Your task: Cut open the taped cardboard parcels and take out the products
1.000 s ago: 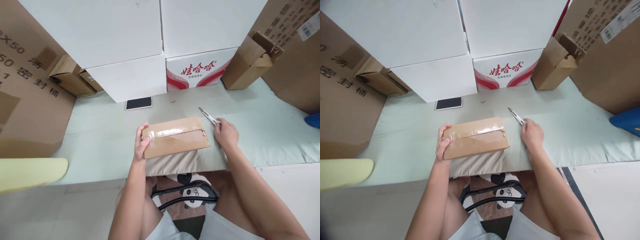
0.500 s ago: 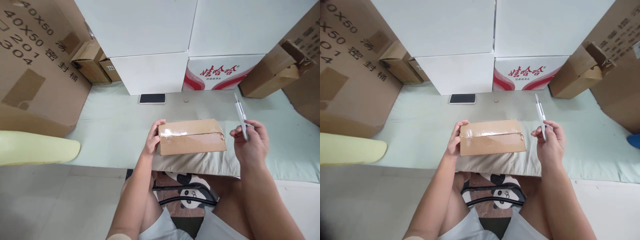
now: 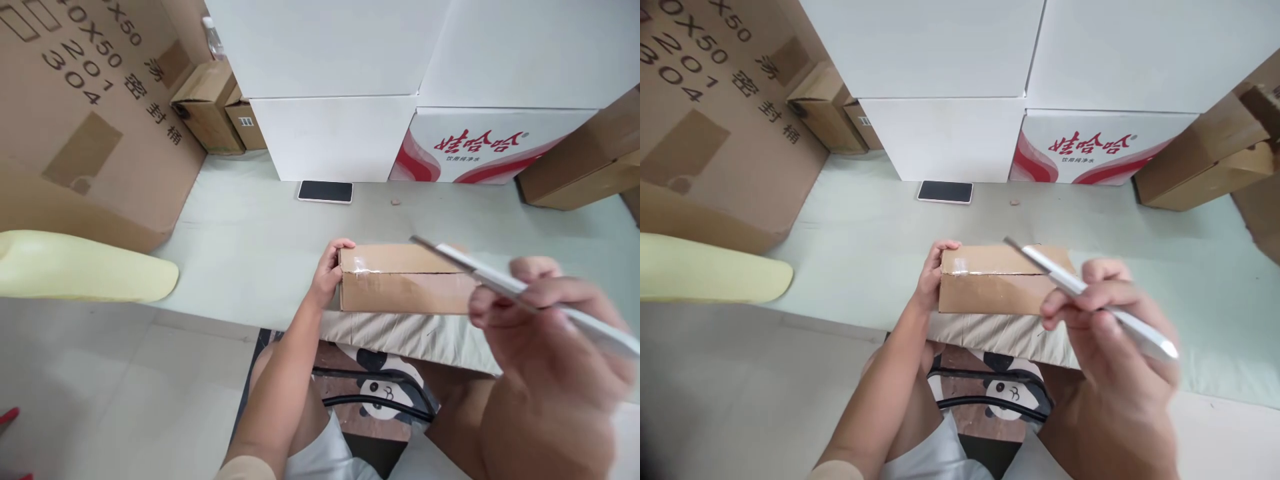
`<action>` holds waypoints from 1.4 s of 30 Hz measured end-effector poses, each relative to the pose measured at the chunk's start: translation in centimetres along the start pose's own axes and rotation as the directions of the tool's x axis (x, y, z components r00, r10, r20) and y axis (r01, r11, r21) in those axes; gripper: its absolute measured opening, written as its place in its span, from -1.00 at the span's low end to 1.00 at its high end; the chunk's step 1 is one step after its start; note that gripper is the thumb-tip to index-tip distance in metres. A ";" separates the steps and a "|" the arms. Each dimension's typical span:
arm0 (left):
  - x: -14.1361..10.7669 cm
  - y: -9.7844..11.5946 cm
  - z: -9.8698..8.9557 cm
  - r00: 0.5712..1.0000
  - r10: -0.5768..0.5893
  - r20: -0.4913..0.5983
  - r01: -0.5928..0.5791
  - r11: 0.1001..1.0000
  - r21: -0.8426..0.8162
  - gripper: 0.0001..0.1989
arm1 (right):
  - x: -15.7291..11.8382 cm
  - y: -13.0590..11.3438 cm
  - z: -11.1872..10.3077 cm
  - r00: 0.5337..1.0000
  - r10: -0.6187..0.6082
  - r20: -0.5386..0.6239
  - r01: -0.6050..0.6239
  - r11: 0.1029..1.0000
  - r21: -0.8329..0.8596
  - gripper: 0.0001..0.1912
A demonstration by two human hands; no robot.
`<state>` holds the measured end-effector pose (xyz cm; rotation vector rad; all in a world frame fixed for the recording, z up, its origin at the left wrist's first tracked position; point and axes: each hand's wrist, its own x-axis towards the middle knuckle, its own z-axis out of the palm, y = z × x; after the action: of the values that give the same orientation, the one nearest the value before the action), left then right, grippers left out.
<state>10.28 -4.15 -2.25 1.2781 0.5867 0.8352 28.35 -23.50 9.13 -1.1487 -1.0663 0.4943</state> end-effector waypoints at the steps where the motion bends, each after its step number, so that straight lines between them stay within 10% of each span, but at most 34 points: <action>1: 0.0 0.1 0.1 1.000 -0.012 0.009 0.012 1.000 -0.010 -0.59 | 0.2 0.3 0.9 1.000 0.003 -0.004 -0.003 0.999 0.053 -0.85; 8: -0.3 0.7 0.1 0.991 -0.014 0.133 0.035 0.986 -0.164 -0.56 | -1.5 1.5 3.0 0.998 0.005 -0.058 0.005 0.986 0.168 -0.80; 21: -0.4 0.0 0.3 0.989 -0.035 0.141 0.049 0.994 -0.098 -0.53 | -1.5 1.1 3.6 0.951 -0.104 0.293 0.114 0.993 -0.017 -0.80; 42: -0.7 0.4 0.6 0.993 -0.037 0.108 0.052 0.989 -0.142 -0.56 | -0.9 0.4 3.3 0.945 -0.073 0.318 0.118 0.985 -0.124 -0.73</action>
<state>10.28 -5.02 -1.80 1.1650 0.4611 0.7551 25.13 -22.44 8.48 -1.1596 -1.4452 0.5422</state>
